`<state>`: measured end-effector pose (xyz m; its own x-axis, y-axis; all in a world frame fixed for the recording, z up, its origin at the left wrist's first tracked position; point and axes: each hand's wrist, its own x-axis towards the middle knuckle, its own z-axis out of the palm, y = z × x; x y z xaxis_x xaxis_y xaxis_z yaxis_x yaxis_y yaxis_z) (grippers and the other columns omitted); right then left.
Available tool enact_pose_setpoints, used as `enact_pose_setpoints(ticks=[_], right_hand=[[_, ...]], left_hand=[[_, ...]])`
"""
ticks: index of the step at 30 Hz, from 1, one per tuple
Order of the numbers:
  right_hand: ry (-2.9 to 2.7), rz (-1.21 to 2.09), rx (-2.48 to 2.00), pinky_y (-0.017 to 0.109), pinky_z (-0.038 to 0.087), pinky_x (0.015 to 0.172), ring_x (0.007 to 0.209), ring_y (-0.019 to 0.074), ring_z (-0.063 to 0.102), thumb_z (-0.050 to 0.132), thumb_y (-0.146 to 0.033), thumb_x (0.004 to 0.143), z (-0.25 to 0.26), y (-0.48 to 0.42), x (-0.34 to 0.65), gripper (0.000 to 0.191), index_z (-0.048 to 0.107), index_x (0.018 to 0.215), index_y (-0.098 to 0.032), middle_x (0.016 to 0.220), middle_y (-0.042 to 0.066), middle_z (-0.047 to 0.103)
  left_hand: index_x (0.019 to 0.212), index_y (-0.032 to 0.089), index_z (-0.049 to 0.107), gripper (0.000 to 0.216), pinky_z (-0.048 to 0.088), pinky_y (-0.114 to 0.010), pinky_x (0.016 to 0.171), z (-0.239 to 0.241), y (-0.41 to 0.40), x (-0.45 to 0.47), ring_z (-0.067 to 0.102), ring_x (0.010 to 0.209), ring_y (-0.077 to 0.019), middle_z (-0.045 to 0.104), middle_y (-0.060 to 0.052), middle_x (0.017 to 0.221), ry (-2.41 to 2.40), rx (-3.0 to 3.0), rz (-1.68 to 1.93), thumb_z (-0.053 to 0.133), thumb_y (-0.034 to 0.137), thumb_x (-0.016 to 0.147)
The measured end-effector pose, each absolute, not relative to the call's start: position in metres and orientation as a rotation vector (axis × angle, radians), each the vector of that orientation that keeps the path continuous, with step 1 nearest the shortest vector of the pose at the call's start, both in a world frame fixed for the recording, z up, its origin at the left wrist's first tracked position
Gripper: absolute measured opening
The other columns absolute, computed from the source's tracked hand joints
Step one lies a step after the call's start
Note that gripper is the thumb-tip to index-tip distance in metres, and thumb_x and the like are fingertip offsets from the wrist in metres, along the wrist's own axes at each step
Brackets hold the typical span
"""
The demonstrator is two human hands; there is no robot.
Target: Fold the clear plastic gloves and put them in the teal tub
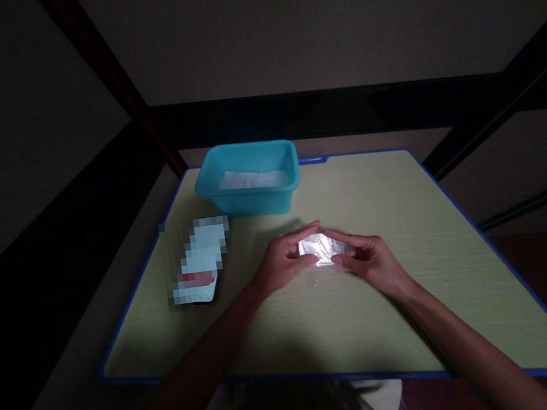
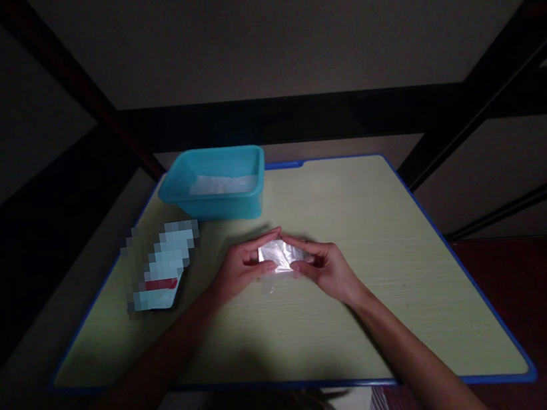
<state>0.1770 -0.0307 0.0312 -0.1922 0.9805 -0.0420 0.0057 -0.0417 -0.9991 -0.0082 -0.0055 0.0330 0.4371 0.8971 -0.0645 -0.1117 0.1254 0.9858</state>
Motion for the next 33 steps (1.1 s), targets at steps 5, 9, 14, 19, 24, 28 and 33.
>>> enact_pose_setpoints(ticks=[5, 9, 14, 19, 24, 28, 33], right_hand=[[-1.354, 1.37, -1.153, 0.018, 0.04, 0.045, 0.049, 0.0046, 0.043, 0.071, -0.021, 0.066, 0.0341, -0.0313, 0.177, 0.058, 0.058, 0.122, -0.03, 0.099, 0.001, 0.07], [-1.378, 1.26, -1.178, 0.02, 0.04, 0.045, 0.052, 0.0064, 0.045, 0.071, -0.024, 0.067, 0.0365, -0.0306, 0.1782, 0.057, 0.059, 0.122, -0.027, 0.111, 0.005, 0.067], [-1.364, 1.173, -1.202, 0.024, 0.046, 0.052, 0.062, 0.0115, 0.054, 0.072, -0.024, 0.066, 0.0342, -0.0279, 0.1799, 0.05, 0.065, 0.116, -0.023, 0.107, 0.007, 0.068], [-1.333, 1.155, -1.248, 0.026, 0.048, 0.054, 0.06, 0.0124, 0.056, 0.073, -0.027, 0.064, 0.0295, -0.0261, 0.1821, 0.046, 0.069, 0.109, -0.021, 0.091, 0.005, 0.071], [-1.367, 1.143, -1.26, 0.026, 0.048, 0.051, 0.058, 0.0122, 0.056, 0.071, -0.028, 0.066, 0.0318, -0.0273, 0.1814, 0.035, 0.073, 0.1, -0.021, 0.087, 0.004, 0.072], [-1.328, 1.145, -1.263, 0.025, 0.048, 0.049, 0.056, 0.012, 0.057, 0.072, -0.026, 0.065, 0.0346, -0.0281, 0.1799, 0.032, 0.074, 0.096, -0.023, 0.084, 0.004, 0.073], [-1.304, 1.135, -1.273, 0.024, 0.048, 0.047, 0.054, 0.0121, 0.059, 0.074, -0.027, 0.062, 0.0343, -0.0282, 0.1801, 0.03, 0.075, 0.092, -0.024, 0.086, 0.005, 0.074]], left_hand=[[0.13, 0.019, 0.051, 0.071, 0.051, -0.02, 0.065, 0.0326, -0.0037, -0.0087, 0.065, 0.082, -0.0156, 0.059, -0.012, 0.124, 0.835, 1.194, 0.865, 0.073, 0.012, 0.062], [0.137, 0.02, 0.041, 0.083, 0.051, -0.018, 0.058, 0.0304, -0.0015, -0.0094, 0.065, 0.074, -0.0132, 0.061, -0.013, 0.12, 0.845, 1.157, 0.889, 0.075, 0.017, 0.062], [0.141, 0.014, 0.034, 0.082, 0.049, -0.016, 0.051, 0.0288, -0.0022, -0.0084, 0.062, 0.06, -0.0103, 0.071, -0.005, 0.08, 0.832, 1.158, 0.864, 0.071, 0.016, 0.067], [0.139, 0.013, 0.037, 0.076, 0.046, -0.015, 0.046, 0.0276, -0.0012, -0.0073, 0.054, 0.044, -0.0068, 0.063, 0.004, 0.054, 0.907, 1.196, 0.9, 0.067, 0.013, 0.069], [0.14, 0.011, 0.035, 0.077, 0.046, -0.016, 0.046, 0.0286, -0.0005, -0.0074, 0.053, 0.043, -0.0072, 0.062, 0.004, 0.051, 0.924, 1.203, 0.9, 0.066, 0.012, 0.069], [0.138, 0.009, 0.037, 0.074, 0.048, -0.016, 0.046, 0.0291, -0.0006, -0.0064, 0.053, 0.046, -0.0074, 0.06, 0.004, 0.054, 0.936, 1.15, 0.91, 0.065, 0.016, 0.07], [0.116, 0.014, 0.056, 0.055, 0.048, -0.015, 0.044, 0.0309, 0.0018, -0.0085, 0.059, 0.061, -0.0101, 0.066, -0.004, 0.084, 0.96, 1.07, 1.045, 0.071, 0.027, 0.064]])
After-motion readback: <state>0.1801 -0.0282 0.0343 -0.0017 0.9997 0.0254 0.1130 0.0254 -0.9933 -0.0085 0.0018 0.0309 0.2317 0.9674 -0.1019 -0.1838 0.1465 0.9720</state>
